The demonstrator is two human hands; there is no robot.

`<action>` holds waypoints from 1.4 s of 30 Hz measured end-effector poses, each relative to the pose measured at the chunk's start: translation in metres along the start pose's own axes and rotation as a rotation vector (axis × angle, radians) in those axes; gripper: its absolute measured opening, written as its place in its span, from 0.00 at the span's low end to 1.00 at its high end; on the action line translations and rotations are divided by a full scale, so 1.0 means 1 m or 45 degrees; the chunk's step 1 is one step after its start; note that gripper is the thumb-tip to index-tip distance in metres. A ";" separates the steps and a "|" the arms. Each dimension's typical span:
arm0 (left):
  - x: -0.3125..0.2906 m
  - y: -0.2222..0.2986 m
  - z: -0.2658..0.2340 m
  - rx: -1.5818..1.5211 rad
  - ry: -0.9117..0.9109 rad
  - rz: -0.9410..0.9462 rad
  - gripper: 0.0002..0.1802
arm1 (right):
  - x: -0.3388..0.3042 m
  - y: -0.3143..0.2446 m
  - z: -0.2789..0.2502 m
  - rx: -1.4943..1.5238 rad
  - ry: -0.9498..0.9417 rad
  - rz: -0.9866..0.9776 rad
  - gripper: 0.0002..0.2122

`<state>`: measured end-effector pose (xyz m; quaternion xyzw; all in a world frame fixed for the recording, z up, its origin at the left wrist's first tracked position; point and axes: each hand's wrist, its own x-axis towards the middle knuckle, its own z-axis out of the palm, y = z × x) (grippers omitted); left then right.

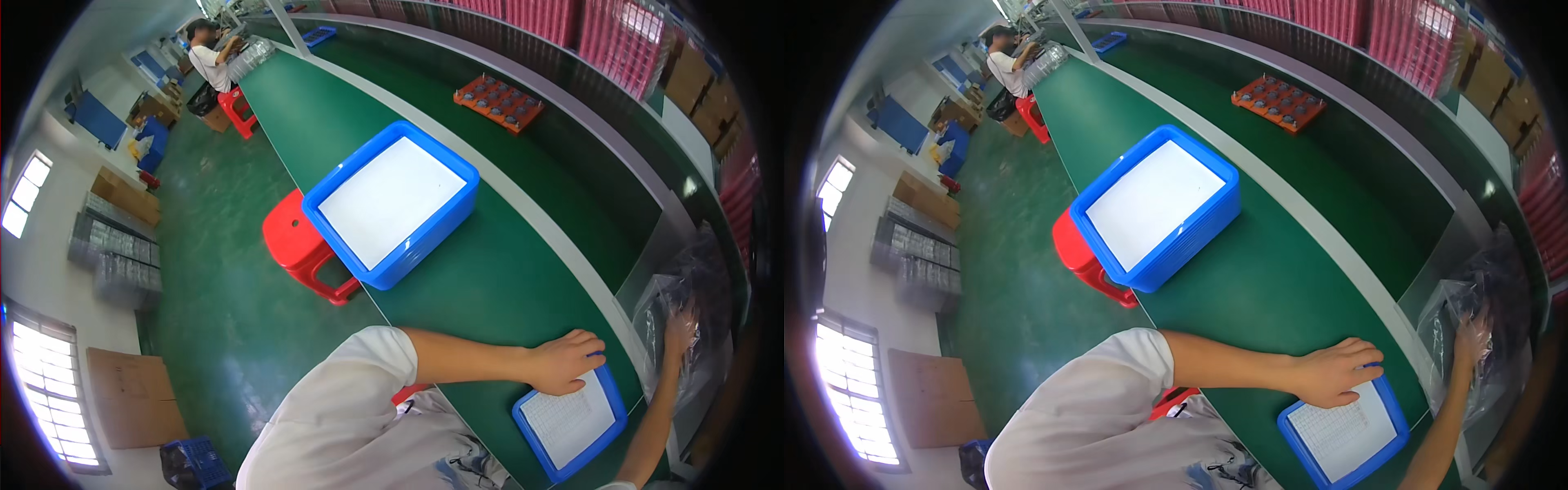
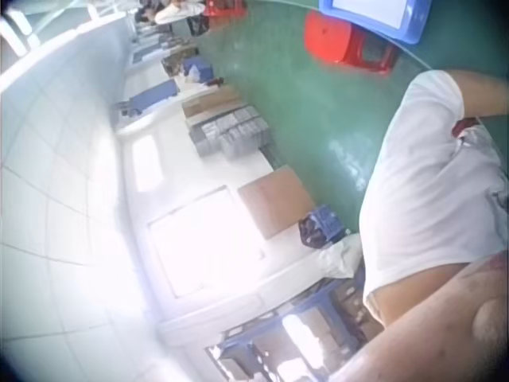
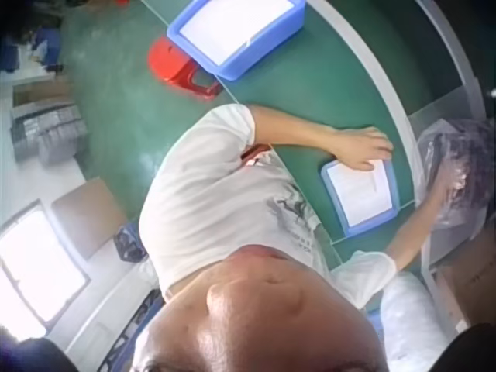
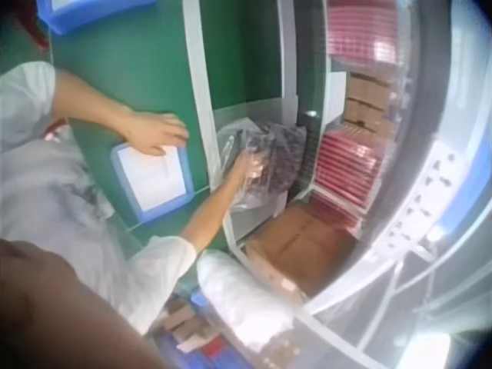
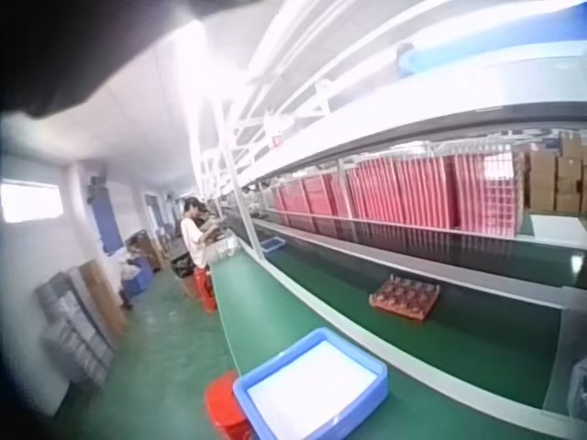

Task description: Arranging small grey electronic components into a blue grid sorting tray on a factory assembly line.

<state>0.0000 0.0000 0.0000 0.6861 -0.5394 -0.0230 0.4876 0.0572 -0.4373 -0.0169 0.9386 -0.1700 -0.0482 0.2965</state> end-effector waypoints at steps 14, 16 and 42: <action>-0.012 0.001 -0.001 0.263 0.071 -0.170 0.29 | -0.141 -0.035 -0.097 1.283 0.479 0.128 0.18; -0.009 0.001 0.000 0.256 0.066 -0.165 0.30 | -0.205 -0.070 -0.128 1.437 0.446 0.069 0.18; -0.007 0.001 -0.037 0.414 -0.279 0.131 0.09 | -0.252 -0.111 -0.161 1.916 -0.102 -0.296 0.16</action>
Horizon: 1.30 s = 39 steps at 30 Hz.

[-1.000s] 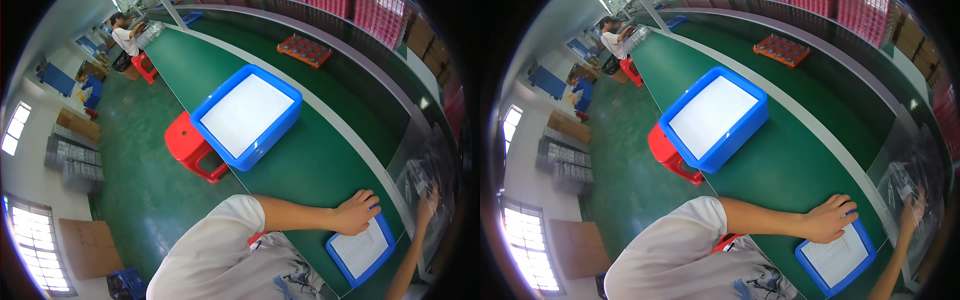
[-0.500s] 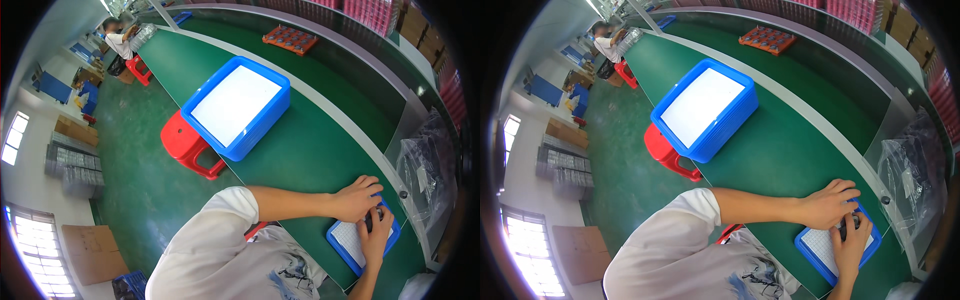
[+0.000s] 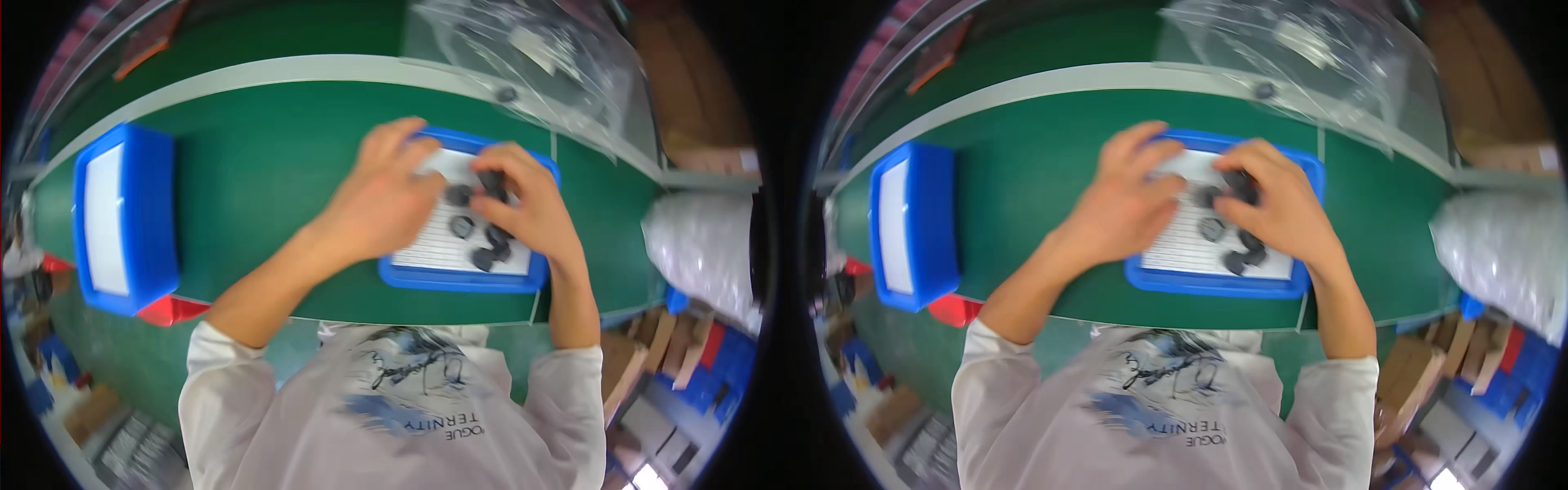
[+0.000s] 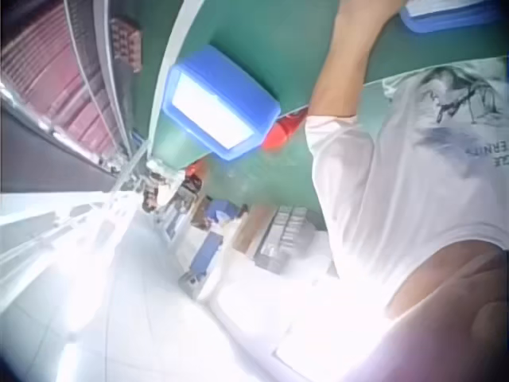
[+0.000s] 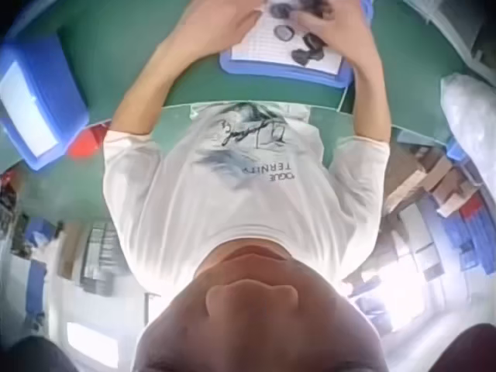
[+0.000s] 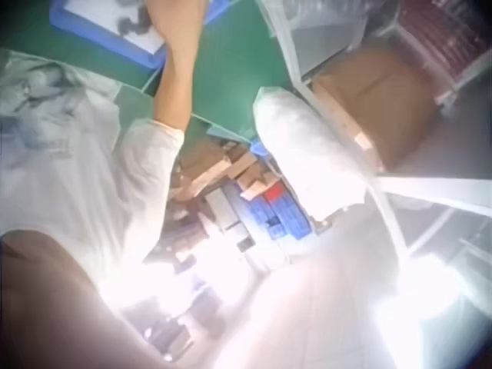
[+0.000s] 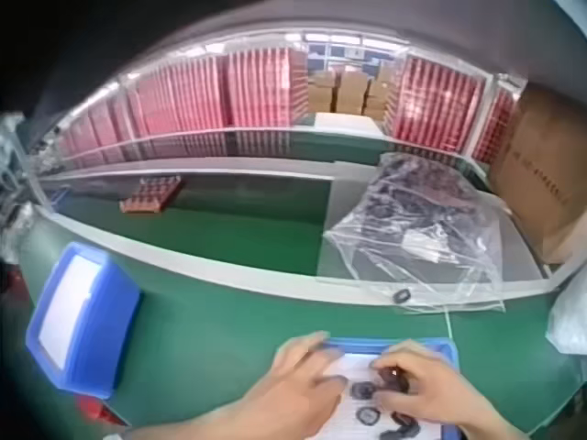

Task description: Arranging small grey electronic components into a blue grid sorting tray on a factory assembly line.

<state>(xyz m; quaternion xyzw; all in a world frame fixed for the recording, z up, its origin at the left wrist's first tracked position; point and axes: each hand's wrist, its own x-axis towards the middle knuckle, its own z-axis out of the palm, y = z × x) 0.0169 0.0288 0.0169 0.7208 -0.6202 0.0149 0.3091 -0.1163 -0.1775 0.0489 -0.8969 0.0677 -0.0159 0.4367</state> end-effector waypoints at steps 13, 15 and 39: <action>0.019 0.026 0.023 0.014 -0.034 -0.047 0.18 | -0.014 0.001 0.008 0.109 0.210 0.298 0.16; 0.023 0.022 0.025 -0.002 0.041 -0.064 0.17 | -0.014 0.012 0.009 0.024 0.276 0.048 0.15; 0.017 0.000 0.008 -0.008 0.148 -0.006 0.15 | 0.009 -0.012 0.022 -0.668 0.231 -0.181 0.07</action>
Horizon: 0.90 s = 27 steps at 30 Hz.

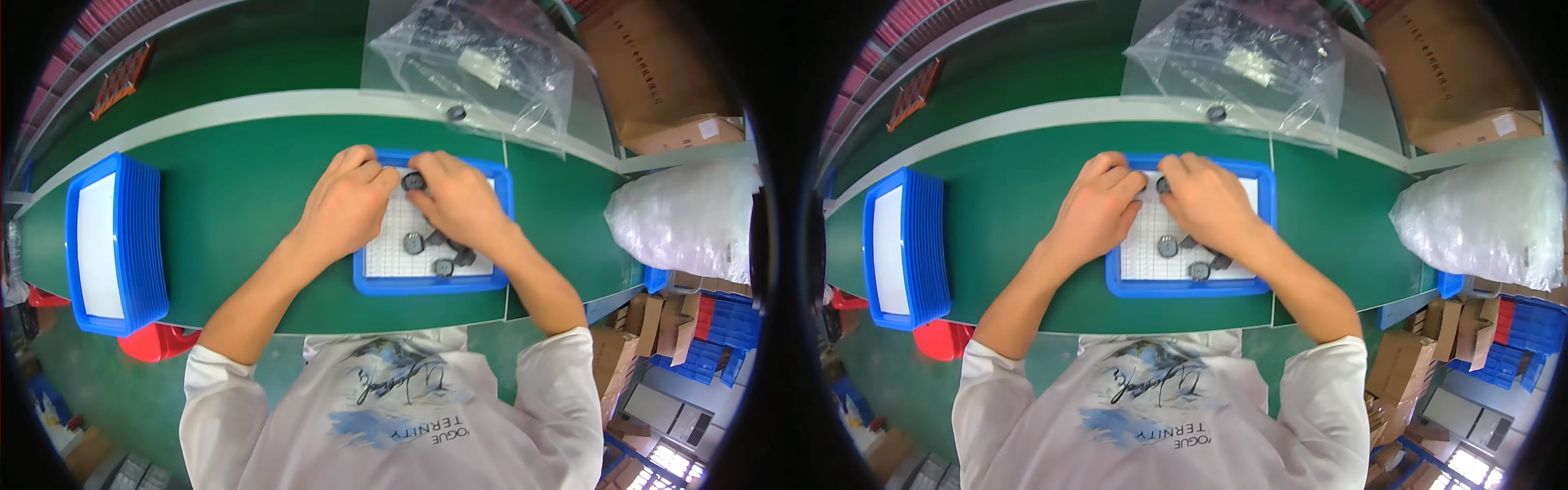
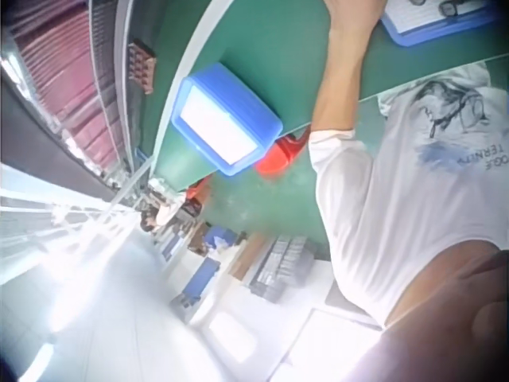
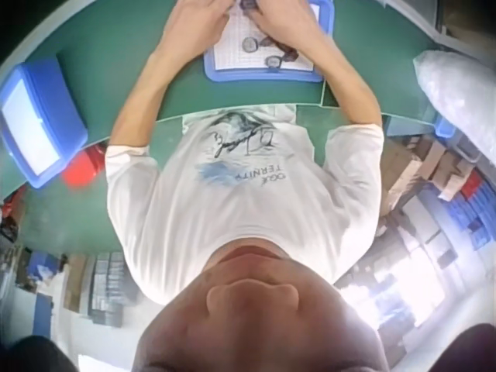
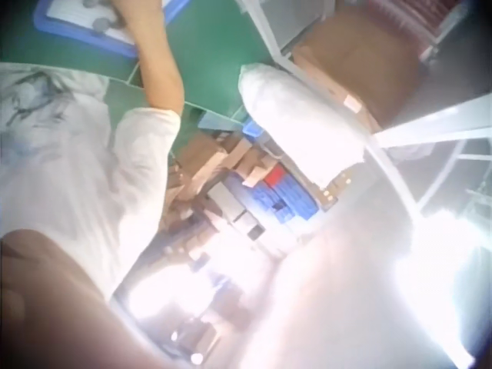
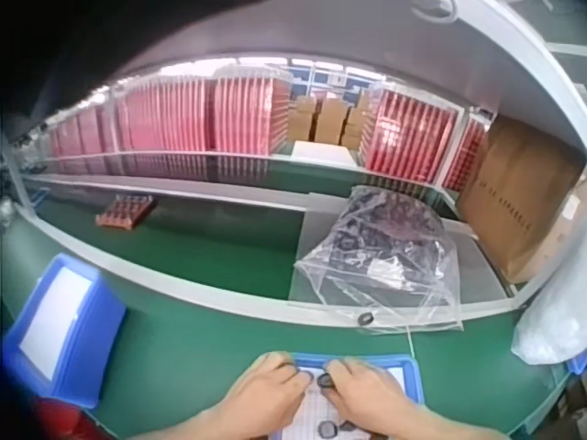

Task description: Arranging small grey electronic components into a blue grid sorting tray on a factory assembly line.

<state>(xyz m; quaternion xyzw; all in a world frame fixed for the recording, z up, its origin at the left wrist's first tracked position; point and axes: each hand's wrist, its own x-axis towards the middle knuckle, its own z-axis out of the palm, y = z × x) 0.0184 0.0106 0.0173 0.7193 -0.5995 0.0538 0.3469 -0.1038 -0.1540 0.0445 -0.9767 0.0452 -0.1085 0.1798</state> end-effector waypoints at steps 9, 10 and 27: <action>-0.005 -0.007 -0.004 0.061 -0.015 -0.034 0.04 | -0.005 0.010 0.002 -0.078 -0.053 -0.085 0.06; -0.004 -0.008 -0.004 0.086 -0.007 -0.095 0.06 | -0.003 0.010 0.003 -0.069 -0.055 -0.079 0.06; 0.000 -0.017 0.000 0.086 0.010 -0.086 0.11 | -0.003 0.026 -0.016 0.386 0.033 0.080 0.08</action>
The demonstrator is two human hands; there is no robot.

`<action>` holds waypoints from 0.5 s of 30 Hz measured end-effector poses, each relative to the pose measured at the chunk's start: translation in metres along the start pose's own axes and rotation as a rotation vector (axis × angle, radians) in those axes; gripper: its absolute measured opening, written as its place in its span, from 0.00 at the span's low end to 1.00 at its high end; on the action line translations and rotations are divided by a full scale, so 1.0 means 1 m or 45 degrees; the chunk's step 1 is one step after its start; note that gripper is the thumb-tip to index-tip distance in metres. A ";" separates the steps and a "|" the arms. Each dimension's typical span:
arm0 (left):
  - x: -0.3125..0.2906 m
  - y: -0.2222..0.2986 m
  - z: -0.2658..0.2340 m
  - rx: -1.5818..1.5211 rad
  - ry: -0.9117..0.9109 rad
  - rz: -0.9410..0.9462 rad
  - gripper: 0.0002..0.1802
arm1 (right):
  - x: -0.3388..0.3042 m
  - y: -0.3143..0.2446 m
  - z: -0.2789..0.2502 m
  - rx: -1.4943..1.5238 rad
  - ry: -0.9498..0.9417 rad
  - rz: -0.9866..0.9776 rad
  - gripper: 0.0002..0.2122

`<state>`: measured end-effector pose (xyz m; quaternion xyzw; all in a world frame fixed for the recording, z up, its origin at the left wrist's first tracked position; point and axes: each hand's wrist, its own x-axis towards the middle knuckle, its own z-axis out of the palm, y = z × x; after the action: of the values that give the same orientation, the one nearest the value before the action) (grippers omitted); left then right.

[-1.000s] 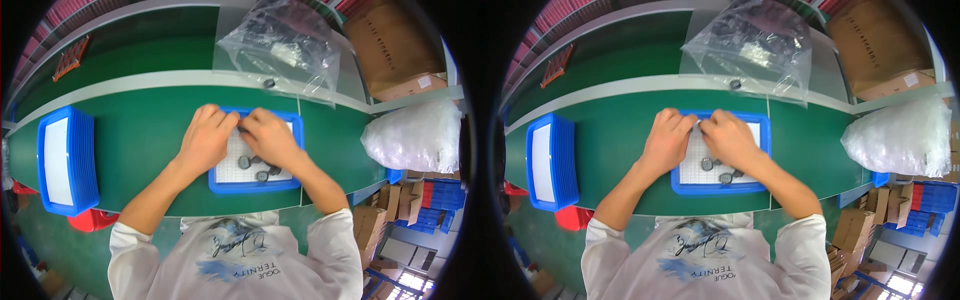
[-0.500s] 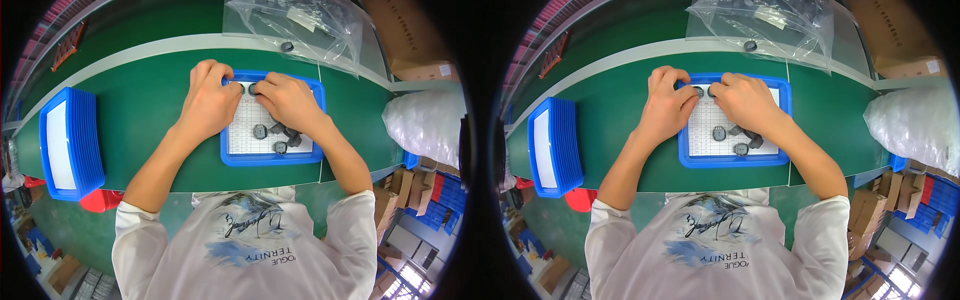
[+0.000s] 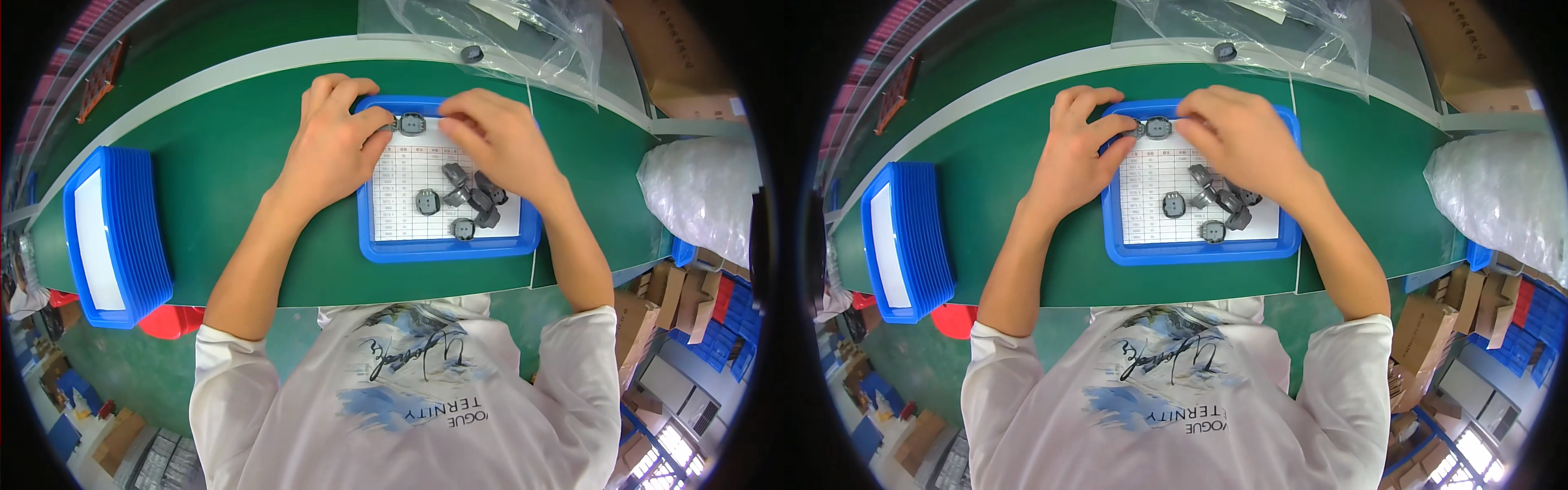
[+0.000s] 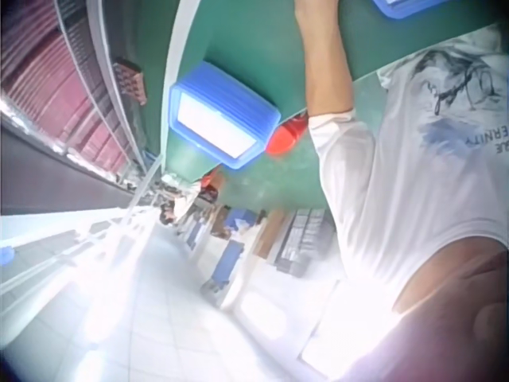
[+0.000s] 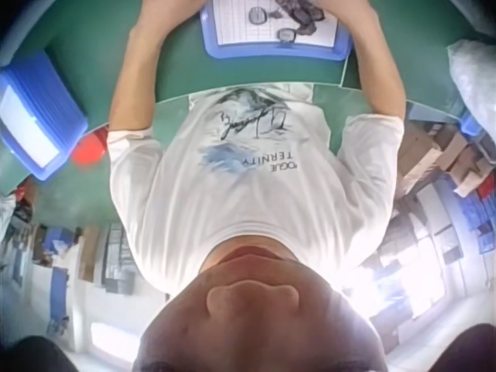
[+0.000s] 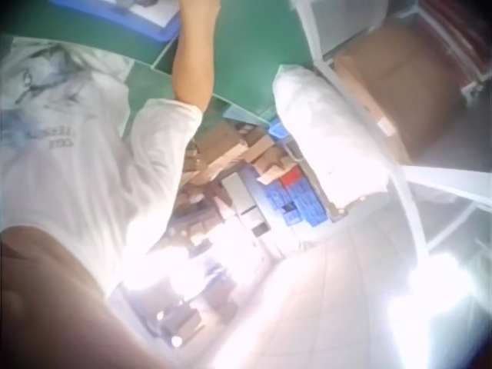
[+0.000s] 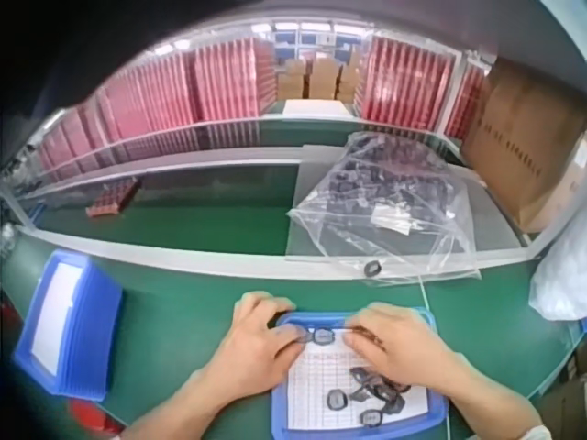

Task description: Arranging small grey electronic components into a blue grid sorting tray on a factory assembly line.

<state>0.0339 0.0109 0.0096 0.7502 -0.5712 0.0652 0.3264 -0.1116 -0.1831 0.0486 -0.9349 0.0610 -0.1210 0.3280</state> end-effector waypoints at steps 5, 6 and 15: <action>0.007 0.012 -0.006 -0.043 0.029 -0.008 0.14 | -0.025 0.000 -0.017 -0.019 -0.214 0.032 0.11; 0.009 0.018 -0.007 -0.130 0.002 0.052 0.14 | -0.026 -0.002 -0.015 -0.063 -0.300 0.010 0.11; -0.006 0.068 -0.009 -0.207 -0.529 0.130 0.16 | -0.023 0.007 -0.024 0.360 -0.153 0.446 0.09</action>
<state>-0.0269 0.0122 0.0420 0.6890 -0.6667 -0.1206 0.2572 -0.1407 -0.1987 0.0578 -0.8603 0.1849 -0.0137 0.4748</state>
